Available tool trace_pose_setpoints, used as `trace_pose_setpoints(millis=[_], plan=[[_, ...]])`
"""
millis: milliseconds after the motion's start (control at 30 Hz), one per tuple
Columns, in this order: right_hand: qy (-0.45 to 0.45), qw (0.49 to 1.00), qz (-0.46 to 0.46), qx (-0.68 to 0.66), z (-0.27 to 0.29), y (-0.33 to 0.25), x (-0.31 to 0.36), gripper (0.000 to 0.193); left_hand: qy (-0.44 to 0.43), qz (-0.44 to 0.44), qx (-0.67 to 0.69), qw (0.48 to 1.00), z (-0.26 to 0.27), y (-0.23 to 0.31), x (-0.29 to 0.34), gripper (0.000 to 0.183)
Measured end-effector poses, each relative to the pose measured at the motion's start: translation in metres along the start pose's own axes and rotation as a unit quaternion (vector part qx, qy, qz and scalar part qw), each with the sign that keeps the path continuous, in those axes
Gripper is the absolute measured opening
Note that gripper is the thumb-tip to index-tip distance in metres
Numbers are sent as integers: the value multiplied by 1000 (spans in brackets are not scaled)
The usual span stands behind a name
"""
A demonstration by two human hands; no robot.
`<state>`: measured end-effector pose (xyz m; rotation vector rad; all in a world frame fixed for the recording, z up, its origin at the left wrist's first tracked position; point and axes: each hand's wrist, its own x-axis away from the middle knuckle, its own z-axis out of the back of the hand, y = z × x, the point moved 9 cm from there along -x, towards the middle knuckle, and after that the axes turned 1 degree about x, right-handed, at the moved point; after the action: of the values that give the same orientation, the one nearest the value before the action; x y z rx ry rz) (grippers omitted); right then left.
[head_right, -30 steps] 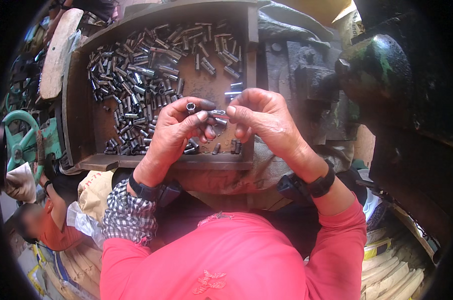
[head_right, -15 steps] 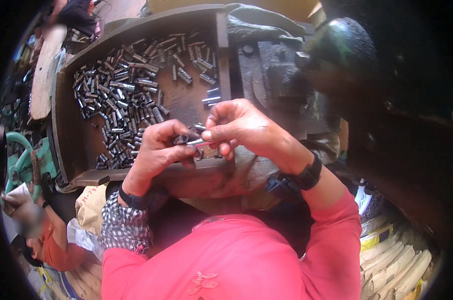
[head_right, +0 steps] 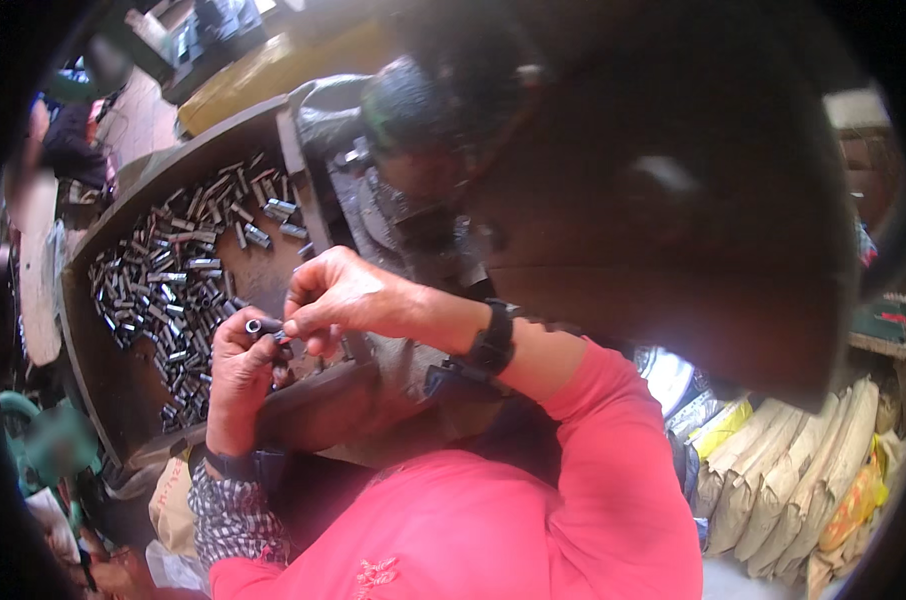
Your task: The recorder is picking up metal pieces and inserting them into a punch press machine for processing.
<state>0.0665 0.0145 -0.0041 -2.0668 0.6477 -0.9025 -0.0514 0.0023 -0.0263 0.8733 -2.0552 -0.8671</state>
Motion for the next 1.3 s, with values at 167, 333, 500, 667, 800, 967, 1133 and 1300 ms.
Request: trace_pose_setpoints(millis=[167, 333, 500, 667, 800, 967, 1133, 1300], plan=[[58, 989, 89, 103, 8, -6, -4, 11, 32, 20, 15, 999, 1, -3, -6, 14], [235, 761, 354, 491, -16, -59, 52, 31, 77, -34, -3, 996, 15, 0, -11, 15], [171, 727, 331, 577, -61, -103, 219, 20, 111, -56, -25, 992, 19, 3, -1, 17], [705, 407, 443, 374, 6, -137, 417, 27, 95, -37, -126, 987, -16, 13, -6, 19], [673, 520, 352, 391, 100, -114, 406, 33, 59, -67, -160, 983, -57, 24, -34, 19], [586, 579, 501, 266, 121, -117, 355, 47, 85, -87, -171, 978, -59, 22, -75, 19], [619, 567, 457, 294, 129, -118, 382, 56, 92, -96, -158, 979, -54, 20, -106, 18], [684, 591, 330, 273, 110, -159, 395, 54, 104, -63, -162, 979, -48, 16, -109, 16]])
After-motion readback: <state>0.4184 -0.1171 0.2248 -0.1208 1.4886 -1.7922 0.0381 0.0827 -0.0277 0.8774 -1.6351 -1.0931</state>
